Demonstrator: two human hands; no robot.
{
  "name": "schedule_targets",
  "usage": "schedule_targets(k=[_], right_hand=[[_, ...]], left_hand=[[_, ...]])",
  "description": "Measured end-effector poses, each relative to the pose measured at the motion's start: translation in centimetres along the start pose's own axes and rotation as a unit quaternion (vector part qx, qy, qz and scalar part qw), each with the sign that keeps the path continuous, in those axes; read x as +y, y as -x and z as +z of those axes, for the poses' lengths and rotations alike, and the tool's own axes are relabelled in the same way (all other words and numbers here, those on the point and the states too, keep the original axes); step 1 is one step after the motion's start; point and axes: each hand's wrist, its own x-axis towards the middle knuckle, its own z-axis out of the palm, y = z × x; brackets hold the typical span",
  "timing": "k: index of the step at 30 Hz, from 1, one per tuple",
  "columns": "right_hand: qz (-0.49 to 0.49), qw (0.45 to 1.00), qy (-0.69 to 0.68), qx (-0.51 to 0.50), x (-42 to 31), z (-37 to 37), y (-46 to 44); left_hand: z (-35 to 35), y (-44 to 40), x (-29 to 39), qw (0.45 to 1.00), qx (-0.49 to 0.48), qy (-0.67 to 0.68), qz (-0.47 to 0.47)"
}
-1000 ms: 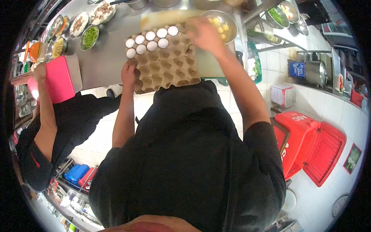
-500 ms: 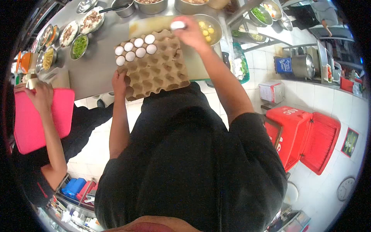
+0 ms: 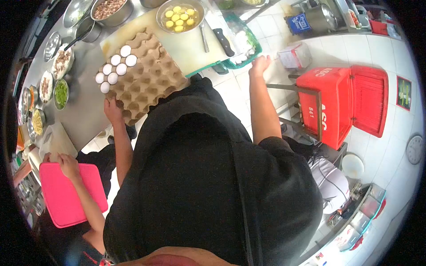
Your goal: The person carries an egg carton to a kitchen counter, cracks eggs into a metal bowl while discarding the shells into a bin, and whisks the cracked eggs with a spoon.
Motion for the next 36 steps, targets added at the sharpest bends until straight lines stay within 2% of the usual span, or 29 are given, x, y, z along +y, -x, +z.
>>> schedule_targets(k=[1, 2, 4, 6, 7, 10, 11, 14, 17, 19, 20, 22, 24, 26, 28, 30, 31, 34, 36], right_hand=[[0.020, 0.994, -0.027, -0.106, 1.9, -0.1, -0.4], [0.039, 0.975, -0.054, -0.212, 3.5, -0.2, -0.5], [-0.087, 0.948, 0.066, -0.298, 4.4, -0.2, 1.2], [0.038, 0.973, -0.011, -0.229, 2.7, 0.4, 1.2], [0.098, 0.985, -0.044, -0.134, 1.9, 0.9, 1.5], [0.084, 0.995, -0.012, -0.056, 0.4, 1.2, 1.7], [0.110, 0.987, -0.021, -0.111, 2.7, 0.7, -1.5], [0.109, 0.969, -0.028, -0.219, 1.1, 1.1, 1.9], [0.116, 0.980, -0.086, -0.135, 0.8, 2.1, 1.9], [0.123, 0.984, -0.090, -0.094, -2.7, 3.1, 4.3], [0.103, 0.967, -0.109, -0.204, -2.8, 3.3, 2.0], [-0.102, 0.945, 0.006, -0.312, -8.5, 8.0, 8.0], [-0.231, 0.904, 0.077, -0.352, -10.7, 12.3, 10.3], [-0.320, 0.857, 0.194, -0.355, -11.9, 16.2, 12.0], [-0.389, 0.806, 0.278, -0.348, -12.0, 19.7, 13.6], [-0.455, 0.764, 0.314, -0.333, -11.3, 22.1, 14.5], [-0.449, 0.763, 0.302, -0.353, -10.8, 23.0, 14.9], [-0.470, 0.707, 0.401, -0.345, -11.0, 24.7, 15.5], [-0.504, 0.669, 0.436, -0.330, -12.0, 25.5, 16.3]], left_hand=[[0.0, 0.1, -0.2, 1.000, 0.004, 0.016, -0.012], [0.1, 0.2, 0.0, 1.000, 0.001, -0.025, 0.012], [0.0, 0.3, 0.5, 0.993, -0.006, -0.105, 0.061], [0.4, 0.3, 0.7, 0.998, 0.005, -0.058, 0.036], [0.4, 0.2, 0.5, 0.999, 0.013, -0.033, 0.025], [0.4, 0.0, 0.5, 0.998, 0.008, -0.044, 0.054], [0.7, 0.4, 1.3, 0.998, 0.011, -0.040, 0.053], [0.5, 0.9, 2.7, 0.998, 0.013, -0.027, 0.056], [-1.6, -0.4, 0.7, 0.997, 0.006, -0.045, 0.060], [-2.5, -0.7, -0.5, 0.994, 0.009, -0.095, 0.048], [-2.4, -0.7, -0.9, 0.997, 0.007, -0.068, 0.042], [-1.9, -1.3, -2.2, 0.999, 0.006, -0.016, 0.033], [-1.9, -1.8, -2.5, 0.999, 0.002, -0.034, 0.039], [-1.7, -1.6, -1.5, 0.999, 0.001, -0.020, 0.042], [-1.0, -0.6, 0.0, 0.999, 0.002, 0.025, 0.042], [-1.3, -0.7, -0.2, 0.999, 0.000, 0.000, 0.038], [-1.5, -0.8, -0.4, 0.999, -0.001, -0.012, 0.035], [-1.3, 0.0, 0.4, 0.999, 0.002, 0.014, 0.039], [-1.4, 0.3, 1.1, 0.998, 0.011, -0.025, 0.049]])
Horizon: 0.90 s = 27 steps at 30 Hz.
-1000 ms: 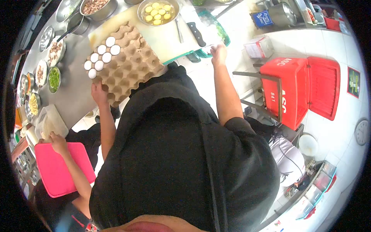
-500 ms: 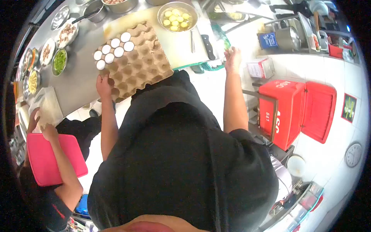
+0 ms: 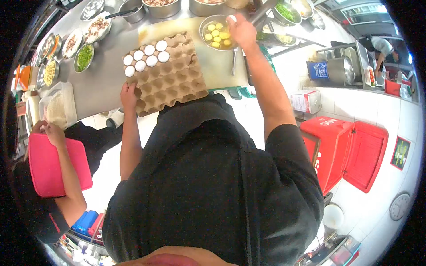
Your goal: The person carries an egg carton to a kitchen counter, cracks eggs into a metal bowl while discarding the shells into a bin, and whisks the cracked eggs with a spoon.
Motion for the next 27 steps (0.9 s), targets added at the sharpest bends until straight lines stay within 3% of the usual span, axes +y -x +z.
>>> schedule_targets(k=[3, 6, 8, 10, 12, 13, 18, 21, 23, 24, 25, 26, 27], right_hand=[[-0.040, 0.999, 0.010, -0.009, -2.8, -2.5, -1.2], [-0.082, 0.992, -0.077, 0.064, -3.1, -3.7, -2.3], [0.014, 0.987, -0.153, 0.049, -3.3, -6.0, -2.9], [0.083, 0.969, -0.206, 0.106, -1.7, -8.7, -1.8], [-0.017, 0.972, -0.099, 0.211, 3.6, -9.4, -1.4], [0.091, 0.970, -0.164, 0.158, 3.7, -10.6, 0.3], [0.067, 0.991, 0.109, 0.042, 18.4, -6.7, 4.5], [0.121, 0.986, 0.014, 0.110, 13.7, -7.6, 6.9], [0.126, 0.987, -0.091, 0.038, 9.2, -6.5, 8.2], [0.055, 0.997, -0.012, 0.043, 7.9, -4.0, 9.5], [0.028, 0.998, -0.051, -0.010, 5.8, -2.7, 10.4], [0.035, 0.996, -0.029, -0.075, 3.9, -1.4, 10.7], [0.025, 0.999, -0.011, -0.046, 2.3, -0.6, 11.6]], left_hand=[[-0.4, -0.6, -1.0, 1.000, -0.001, 0.016, 0.005], [-0.7, -0.9, -1.6, 0.999, -0.001, 0.047, -0.018], [-0.4, -0.7, -1.3, 0.999, 0.010, 0.047, -0.021], [0.0, -0.5, -0.3, 0.999, 0.012, 0.033, -0.006], [-0.3, -0.9, -0.6, 1.000, 0.012, -0.021, -0.005], [-0.3, -1.0, -0.5, 0.999, 0.012, -0.048, -0.004], [-0.2, -0.9, -2.4, 0.999, 0.010, -0.032, -0.004], [-0.1, -1.7, -2.2, 1.000, 0.003, 0.009, -0.014], [-0.2, -1.7, -1.8, 1.000, -0.008, 0.013, -0.027], [-0.6, -1.5, -2.1, 1.000, -0.010, -0.010, -0.027], [-0.7, -1.3, -2.3, 0.999, -0.008, -0.029, -0.027], [-0.5, -1.2, -1.9, 0.999, -0.007, -0.015, -0.028], [-0.2, -0.9, -1.2, 1.000, -0.006, -0.001, -0.029]])
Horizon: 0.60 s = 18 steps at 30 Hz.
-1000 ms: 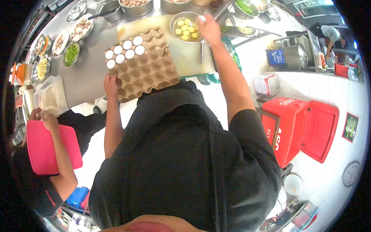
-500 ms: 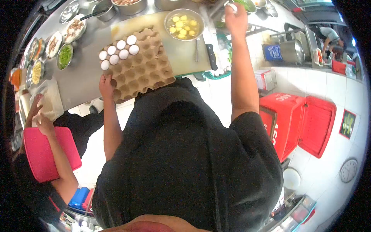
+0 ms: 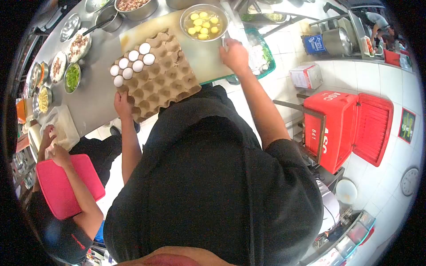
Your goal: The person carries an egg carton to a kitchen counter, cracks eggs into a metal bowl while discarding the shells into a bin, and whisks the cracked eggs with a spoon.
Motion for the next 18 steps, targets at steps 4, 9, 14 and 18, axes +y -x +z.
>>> schedule_targets(k=[4, 9, 14, 18], right_hand=[[0.090, 0.986, 0.130, -0.043, -0.3, 3.1, -0.4], [0.158, 0.969, 0.143, -0.125, -1.8, 2.2, -1.3], [0.183, 0.977, 0.071, -0.078, -0.7, 2.4, -0.5], [0.263, 0.932, -0.247, 0.020, 4.4, 3.3, 0.6]], left_hand=[[0.6, -0.2, 0.3, 0.999, -0.006, 0.044, 0.007], [0.0, -0.1, 0.2, 0.998, -0.022, 0.051, 0.006], [-0.7, -0.7, -0.5, 0.997, -0.031, 0.064, 0.019], [-0.9, -0.2, 0.3, 0.997, -0.018, 0.070, 0.012]])
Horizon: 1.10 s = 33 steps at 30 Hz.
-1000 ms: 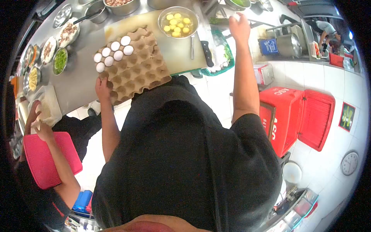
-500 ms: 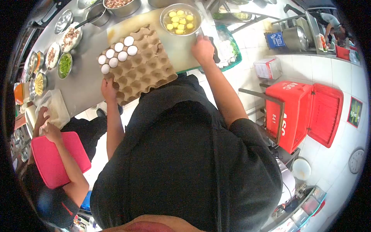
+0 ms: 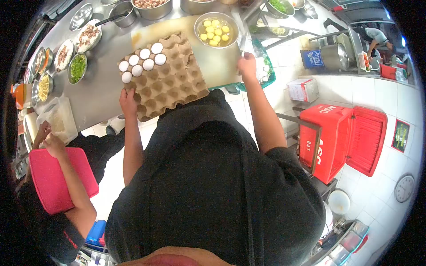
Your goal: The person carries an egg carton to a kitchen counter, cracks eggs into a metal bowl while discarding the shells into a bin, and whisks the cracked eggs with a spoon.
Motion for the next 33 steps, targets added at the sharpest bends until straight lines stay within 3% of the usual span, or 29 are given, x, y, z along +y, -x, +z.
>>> schedule_targets(k=[1, 4, 7, 11, 15, 16, 19, 20, 23, 24, 28, 31, 33], right_hand=[[0.084, 0.990, -0.112, -0.019, -0.6, -0.9, 0.8], [0.072, 0.977, -0.199, 0.007, -3.0, -3.4, 3.6], [-0.077, 0.995, -0.056, -0.031, -3.9, -5.2, 4.7], [-0.115, 0.982, 0.035, -0.144, -8.2, -6.9, 4.8], [-0.202, 0.953, 0.225, -0.022, -9.6, -5.2, 1.6], [-0.176, 0.940, 0.291, 0.001, -10.5, -4.1, 1.3], [-0.195, 0.932, 0.254, -0.168, -11.8, -2.2, 2.0], [-0.088, 0.959, 0.143, -0.230, -12.6, -2.8, 2.4], [-0.164, 0.970, 0.162, -0.078, -12.0, -2.8, 0.3], [-0.234, 0.940, 0.248, -0.026, -12.0, -2.6, 0.2], [-0.112, 0.956, 0.136, -0.233, -11.7, -2.7, 0.6], [-0.176, 0.969, 0.171, -0.013, -10.4, -1.9, -0.2], [-0.133, 0.967, 0.153, -0.154, -10.9, -2.3, 0.4]], left_hand=[[0.0, 0.0, 0.0, 1.000, 0.001, 0.000, 0.004], [-0.5, 0.1, -0.3, 1.000, -0.005, 0.009, 0.005], [-0.5, 0.2, 0.9, 0.998, -0.001, -0.046, 0.033], [-0.3, 0.4, 0.9, 0.999, 0.006, -0.031, 0.034], [-0.4, 0.5, 0.1, 0.999, 0.009, -0.049, 0.014], [-0.7, 0.3, 0.1, 0.998, 0.005, -0.065, 0.009], [-1.1, 0.6, 0.9, 0.998, 0.000, -0.054, -0.025], [-1.1, 0.6, 0.8, 0.999, 0.000, -0.049, -0.009], [-1.1, 0.4, 0.3, 0.999, 0.006, -0.033, 0.032], [-1.0, 0.1, 0.2, 0.999, 0.003, -0.027, 0.041], [-1.3, -0.4, -0.2, 1.000, 0.005, -0.005, 0.002], [-1.1, -0.5, 0.1, 1.000, 0.006, -0.008, 0.010], [-0.9, -0.2, 0.3, 1.000, 0.006, -0.027, 0.004]])
